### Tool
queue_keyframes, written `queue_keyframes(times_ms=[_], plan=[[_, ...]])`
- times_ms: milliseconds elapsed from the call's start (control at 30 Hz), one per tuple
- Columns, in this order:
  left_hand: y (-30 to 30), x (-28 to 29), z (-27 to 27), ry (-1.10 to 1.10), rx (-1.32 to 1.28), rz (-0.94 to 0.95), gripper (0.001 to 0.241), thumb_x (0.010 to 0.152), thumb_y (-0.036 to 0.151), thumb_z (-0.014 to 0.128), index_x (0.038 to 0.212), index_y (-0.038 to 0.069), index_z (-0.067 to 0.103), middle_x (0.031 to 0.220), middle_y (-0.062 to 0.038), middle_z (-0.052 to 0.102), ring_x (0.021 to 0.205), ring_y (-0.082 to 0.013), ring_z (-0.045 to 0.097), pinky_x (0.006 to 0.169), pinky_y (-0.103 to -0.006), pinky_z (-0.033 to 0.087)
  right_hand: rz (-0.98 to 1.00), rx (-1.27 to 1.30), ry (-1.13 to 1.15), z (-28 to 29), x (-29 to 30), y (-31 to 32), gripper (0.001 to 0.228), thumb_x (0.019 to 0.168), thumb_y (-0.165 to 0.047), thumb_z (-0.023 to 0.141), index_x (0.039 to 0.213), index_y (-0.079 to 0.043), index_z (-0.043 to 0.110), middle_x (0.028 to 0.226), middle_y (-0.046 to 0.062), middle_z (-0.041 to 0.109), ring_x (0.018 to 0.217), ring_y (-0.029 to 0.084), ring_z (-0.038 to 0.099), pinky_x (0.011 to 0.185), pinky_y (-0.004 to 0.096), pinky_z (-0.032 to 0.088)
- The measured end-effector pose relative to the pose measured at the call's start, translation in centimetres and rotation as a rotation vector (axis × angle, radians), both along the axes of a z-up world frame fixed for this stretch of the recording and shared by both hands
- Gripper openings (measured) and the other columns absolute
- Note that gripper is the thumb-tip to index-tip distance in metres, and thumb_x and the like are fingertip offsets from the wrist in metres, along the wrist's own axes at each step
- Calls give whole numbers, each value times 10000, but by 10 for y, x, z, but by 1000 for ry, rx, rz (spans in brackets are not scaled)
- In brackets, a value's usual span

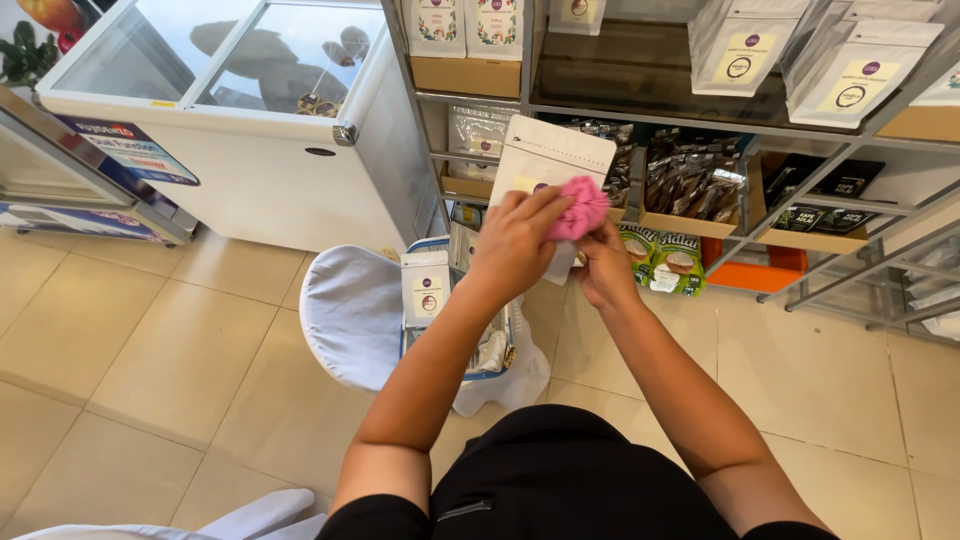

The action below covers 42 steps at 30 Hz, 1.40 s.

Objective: Cleaning store shelves and wiping down individual product pouches.

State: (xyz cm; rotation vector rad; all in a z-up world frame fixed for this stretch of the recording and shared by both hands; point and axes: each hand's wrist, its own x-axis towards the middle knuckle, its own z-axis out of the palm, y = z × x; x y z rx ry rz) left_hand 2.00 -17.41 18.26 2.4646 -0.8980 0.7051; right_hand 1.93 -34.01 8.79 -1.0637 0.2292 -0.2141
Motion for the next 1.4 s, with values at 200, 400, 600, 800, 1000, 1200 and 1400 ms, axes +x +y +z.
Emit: queue_keyframes(times_ms=[200, 400, 600, 800, 1000, 1200, 1400], plan=[[4, -37, -41, -115, -30, 45, 453, 861, 156, 578, 1294, 238, 684, 1383, 7, 603, 1117, -267, 570, 764, -377, 494, 37, 120, 86, -7, 18, -15, 229, 986, -283, 755, 966, -170, 558, 966, -28, 509, 940, 177, 591, 746, 360, 562], [53, -39, -53, -159, -99, 112, 326, 928, 225, 611, 1235, 251, 718, 1328, -16, 655, 1102, -267, 608, 829, -378, 487, 107, 195, 159, 20, 10, -16, 252, 964, -349, 770, 1009, -211, 564, 1005, 17, 550, 1015, 245, 607, 855, 570, 567], [63, -48, -43, -82, -263, 188, 453, 888, 140, 629, 1319, 267, 685, 1410, -38, 592, 1192, -272, 522, 919, -379, 433, 154, 198, 127, -5, 16, -20, 202, 996, -320, 734, 1022, -219, 560, 1028, 18, 592, 1034, 244, 621, 855, 553, 565], [89, -19, -66, 376, -1143, 119, 360, 953, 126, 587, 1310, 142, 631, 1306, -194, 631, 1151, -347, 602, 984, -484, 478, 180, 217, 74, 2, 15, -39, 157, 989, -306, 720, 1011, -223, 589, 1068, 28, 713, 1034, 233, 709, 849, 574, 596], [61, 15, -108, 1342, -1935, -417, 420, 920, 299, 718, 1324, 197, 663, 1216, -146, 722, 1021, -293, 734, 873, -466, 583, 337, 174, -73, 35, 1, -43, 291, 1018, -287, 615, 1297, -205, 605, 1248, 96, 706, 1131, 301, 705, 930, 624, 575], [24, -20, -47, 1364, -1983, -615, 448, 908, 408, 753, 1239, 109, 704, 1196, -160, 737, 1085, -303, 725, 978, -508, 561, 197, -246, -250, 65, -8, -21, 253, 1057, -267, 599, 1271, -146, 539, 1157, 1, 614, 1111, 160, 628, 930, 377, 593], [2, -32, -24, 1033, -2011, -545, 287, 937, 115, 708, 1209, 202, 684, 1129, -103, 762, 1030, -275, 743, 897, -410, 625, 96, -919, -228, 140, -55, 22, 705, 1081, -342, 488, 1642, -101, 134, 1648, 335, 117, 1479, 590, 140, 1147, 759, 252]])
